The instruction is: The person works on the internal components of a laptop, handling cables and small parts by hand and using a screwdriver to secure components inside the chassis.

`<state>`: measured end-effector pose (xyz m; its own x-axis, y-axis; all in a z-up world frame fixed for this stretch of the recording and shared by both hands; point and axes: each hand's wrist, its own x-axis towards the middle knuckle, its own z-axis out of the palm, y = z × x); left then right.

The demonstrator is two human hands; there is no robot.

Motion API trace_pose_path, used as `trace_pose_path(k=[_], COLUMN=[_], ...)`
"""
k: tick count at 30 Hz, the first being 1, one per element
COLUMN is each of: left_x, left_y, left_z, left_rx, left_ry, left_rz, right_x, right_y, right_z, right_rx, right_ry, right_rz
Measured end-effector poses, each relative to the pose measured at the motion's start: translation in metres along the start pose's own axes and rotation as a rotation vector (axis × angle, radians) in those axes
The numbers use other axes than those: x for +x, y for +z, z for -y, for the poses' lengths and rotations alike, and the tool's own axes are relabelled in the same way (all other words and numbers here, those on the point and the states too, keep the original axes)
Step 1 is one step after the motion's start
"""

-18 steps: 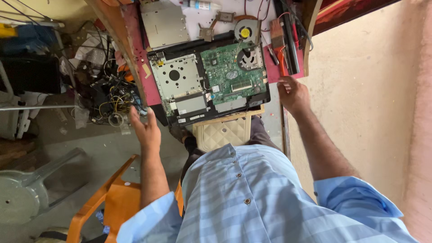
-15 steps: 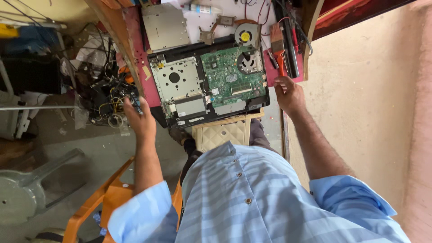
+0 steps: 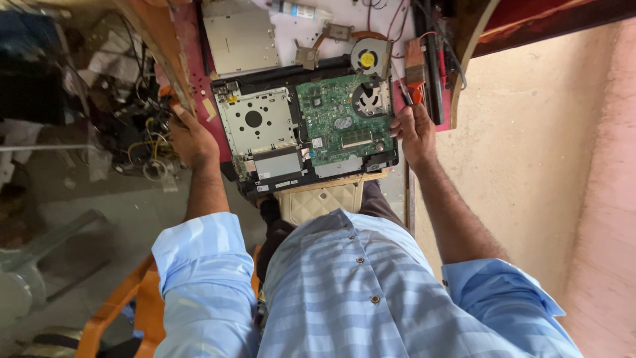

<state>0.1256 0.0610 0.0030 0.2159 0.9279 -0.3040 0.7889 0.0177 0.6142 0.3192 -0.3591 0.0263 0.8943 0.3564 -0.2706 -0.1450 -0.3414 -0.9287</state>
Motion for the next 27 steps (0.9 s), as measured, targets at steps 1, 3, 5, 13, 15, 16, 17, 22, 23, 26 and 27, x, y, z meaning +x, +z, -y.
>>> trace_pose_path(k=[1,3,5,13,15,16,17,22,23,26,27], left_x=[-0.003,-0.005,-0.006,-0.005,-0.007,-0.006,-0.005,-0.006,-0.007,-0.006,-0.006], left_y=[0.0,0.0,0.001,0.005,0.005,0.007,0.007,0.009,0.008,0.008,0.009], left_z=[0.001,-0.003,-0.005,-0.001,-0.001,-0.001,-0.001,0.001,0.001,0.0,0.0], left_rx=[-0.004,-0.016,-0.013,0.042,0.036,0.028,0.025,0.023,0.016,0.044,0.062], left_ry=[0.011,0.039,0.053,0.08,0.079,0.061,0.047,0.05,0.064,0.051,0.038], left_rz=[-0.018,-0.057,-0.087,-0.128,-0.126,-0.122,-0.108,-0.092,-0.103,-0.123,-0.124], right_x=[0.001,0.009,0.01,0.024,0.025,0.026,0.024,0.023,0.025,0.027,0.026], right_y=[0.001,0.002,0.001,0.0,-0.001,-0.002,-0.003,-0.003,-0.003,-0.003,-0.004], right_z=[-0.006,-0.018,-0.029,-0.051,-0.047,-0.045,-0.044,-0.043,-0.043,-0.045,-0.045], right_rx=[0.056,0.168,0.195,0.358,0.37,0.374,0.376,0.388,0.399,0.392,0.381], right_ry=[0.032,0.09,-0.008,-0.19,-0.194,-0.191,-0.183,-0.2,-0.206,-0.224,-0.228], right_rz=[-0.013,-0.042,-0.054,-0.051,-0.045,-0.036,-0.038,-0.034,-0.026,-0.009,-0.008])
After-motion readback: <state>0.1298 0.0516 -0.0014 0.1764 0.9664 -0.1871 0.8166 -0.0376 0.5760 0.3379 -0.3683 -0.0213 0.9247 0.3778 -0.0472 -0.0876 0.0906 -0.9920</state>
